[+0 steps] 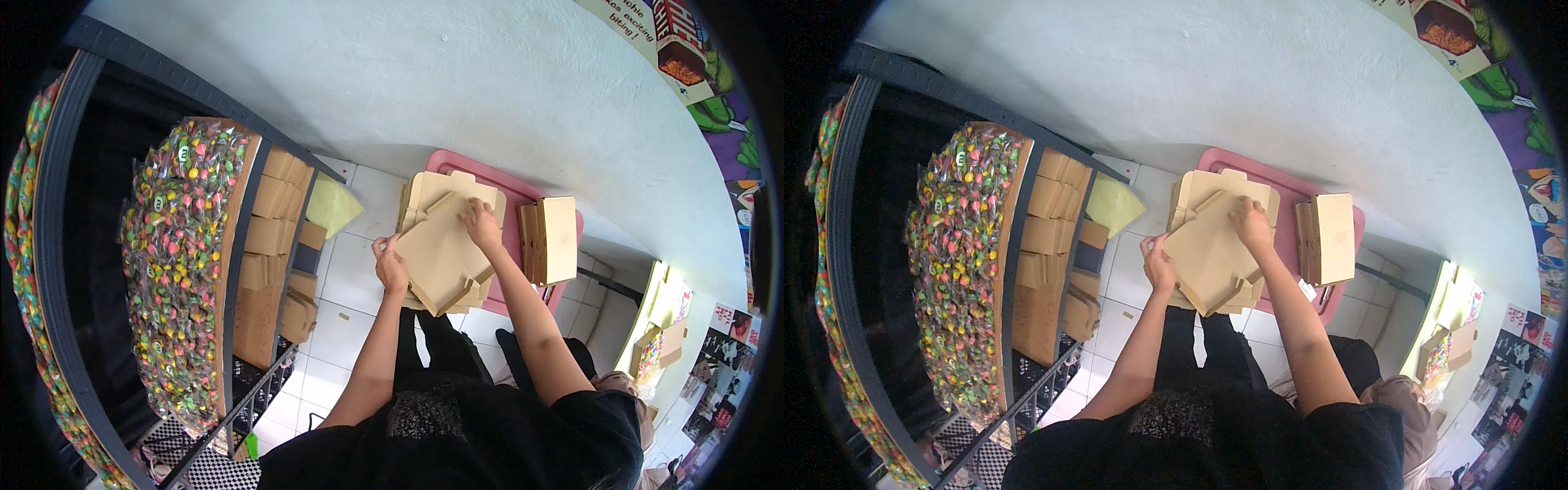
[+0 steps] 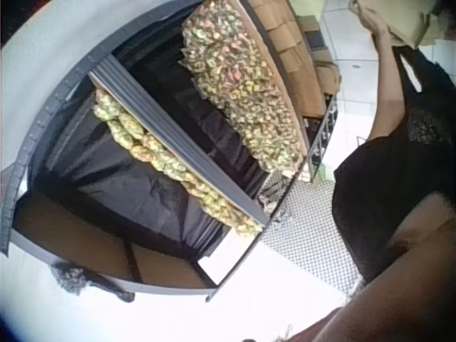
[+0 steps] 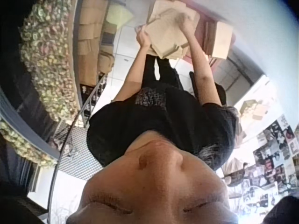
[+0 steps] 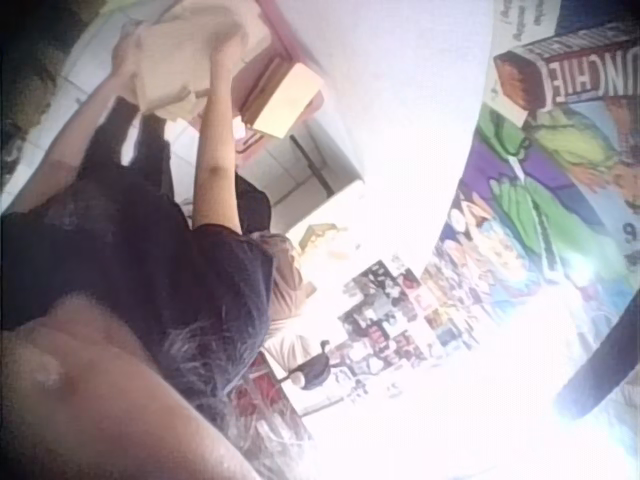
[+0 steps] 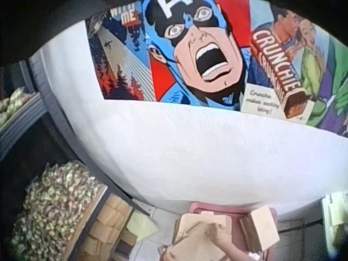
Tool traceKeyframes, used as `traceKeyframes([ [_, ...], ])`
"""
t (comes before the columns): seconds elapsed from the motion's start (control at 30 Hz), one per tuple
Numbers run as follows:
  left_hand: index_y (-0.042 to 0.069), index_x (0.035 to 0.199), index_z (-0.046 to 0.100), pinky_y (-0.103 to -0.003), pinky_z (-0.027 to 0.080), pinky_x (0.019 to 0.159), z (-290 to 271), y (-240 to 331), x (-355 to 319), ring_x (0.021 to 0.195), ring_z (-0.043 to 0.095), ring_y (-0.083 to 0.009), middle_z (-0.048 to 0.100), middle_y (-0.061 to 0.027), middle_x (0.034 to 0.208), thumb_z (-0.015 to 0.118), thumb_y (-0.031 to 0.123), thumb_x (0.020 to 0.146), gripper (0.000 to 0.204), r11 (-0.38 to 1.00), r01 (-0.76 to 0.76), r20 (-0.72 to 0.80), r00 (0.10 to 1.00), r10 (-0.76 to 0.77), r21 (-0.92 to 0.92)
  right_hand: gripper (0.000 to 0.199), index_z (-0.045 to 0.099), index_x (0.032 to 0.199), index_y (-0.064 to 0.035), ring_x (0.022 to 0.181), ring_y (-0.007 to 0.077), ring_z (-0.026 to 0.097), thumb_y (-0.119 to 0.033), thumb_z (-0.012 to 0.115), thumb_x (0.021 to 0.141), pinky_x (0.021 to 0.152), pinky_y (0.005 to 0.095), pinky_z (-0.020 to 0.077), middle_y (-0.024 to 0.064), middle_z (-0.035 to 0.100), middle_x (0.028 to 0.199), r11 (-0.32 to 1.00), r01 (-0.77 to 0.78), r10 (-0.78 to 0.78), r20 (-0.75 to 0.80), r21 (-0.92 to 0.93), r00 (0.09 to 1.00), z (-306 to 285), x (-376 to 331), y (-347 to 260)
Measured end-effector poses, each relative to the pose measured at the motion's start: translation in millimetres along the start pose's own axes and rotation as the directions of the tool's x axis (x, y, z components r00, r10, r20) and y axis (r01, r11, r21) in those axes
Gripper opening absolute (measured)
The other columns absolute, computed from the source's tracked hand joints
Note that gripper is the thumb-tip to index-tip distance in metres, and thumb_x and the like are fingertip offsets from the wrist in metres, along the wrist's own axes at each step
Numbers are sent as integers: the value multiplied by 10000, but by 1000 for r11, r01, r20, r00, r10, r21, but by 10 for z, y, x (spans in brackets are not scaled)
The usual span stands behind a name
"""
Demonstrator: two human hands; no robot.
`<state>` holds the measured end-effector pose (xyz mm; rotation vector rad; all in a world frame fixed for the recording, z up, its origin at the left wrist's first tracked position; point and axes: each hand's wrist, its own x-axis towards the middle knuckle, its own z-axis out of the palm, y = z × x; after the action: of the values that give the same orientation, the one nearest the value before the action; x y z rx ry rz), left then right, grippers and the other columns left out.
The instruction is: The person assembles flat-packed cardboard boxes by hand. They pick up a flat sheet, fold the side flaps and bottom panels to form a box, and place the finished box on a growing stack on a pink tray. The process is repeated continuously throughout the clip.
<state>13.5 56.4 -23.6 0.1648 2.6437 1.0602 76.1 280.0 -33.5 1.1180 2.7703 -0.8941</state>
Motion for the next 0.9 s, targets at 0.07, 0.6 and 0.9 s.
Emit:
traceKeyframes([
  [0.07, 195, 1105, 599, -447, 499, 778, 35, -108, 23, 931, 607, -345, 483, -91, 1182, 481, -78, 798, 428, 999, -41, -36, 998, 42, 21, 458, 509, 1232, -118, 976, 314, 614, -267, 669, 829, 835, 434, 494, 155, 605, 1094, 997, -79, 79, 154, -7, 985, -163, -103, 55],
  [0.6, 149, 1136, 600, -425, 480, 800, 47, -28, -72, 963, 597, -338, 502, -117, 1168, 457, -94, 792, 445, 998, -53, -36, 998, 52, -28, 161, 690, 943, -14, 745, 316, 654, -124, 652, 833, 709, 397, 519, 186, 663, 863, 937, 219, -242, 54, 273, 969, 292, -393, -611],
  [0.9, 184, 1137, 608, -426, 490, 804, 68, 17, -81, 990, 589, -335, 510, -111, 1168, 474, -100, 758, 492, 999, -35, -20, 999, 35, 33, 191, 696, 946, 1, 740, 276, 676, -157, 658, 845, 686, 358, 536, 189, 678, 854, 942, 194, -221, 71, 273, 973, 345, -374, -527],
])
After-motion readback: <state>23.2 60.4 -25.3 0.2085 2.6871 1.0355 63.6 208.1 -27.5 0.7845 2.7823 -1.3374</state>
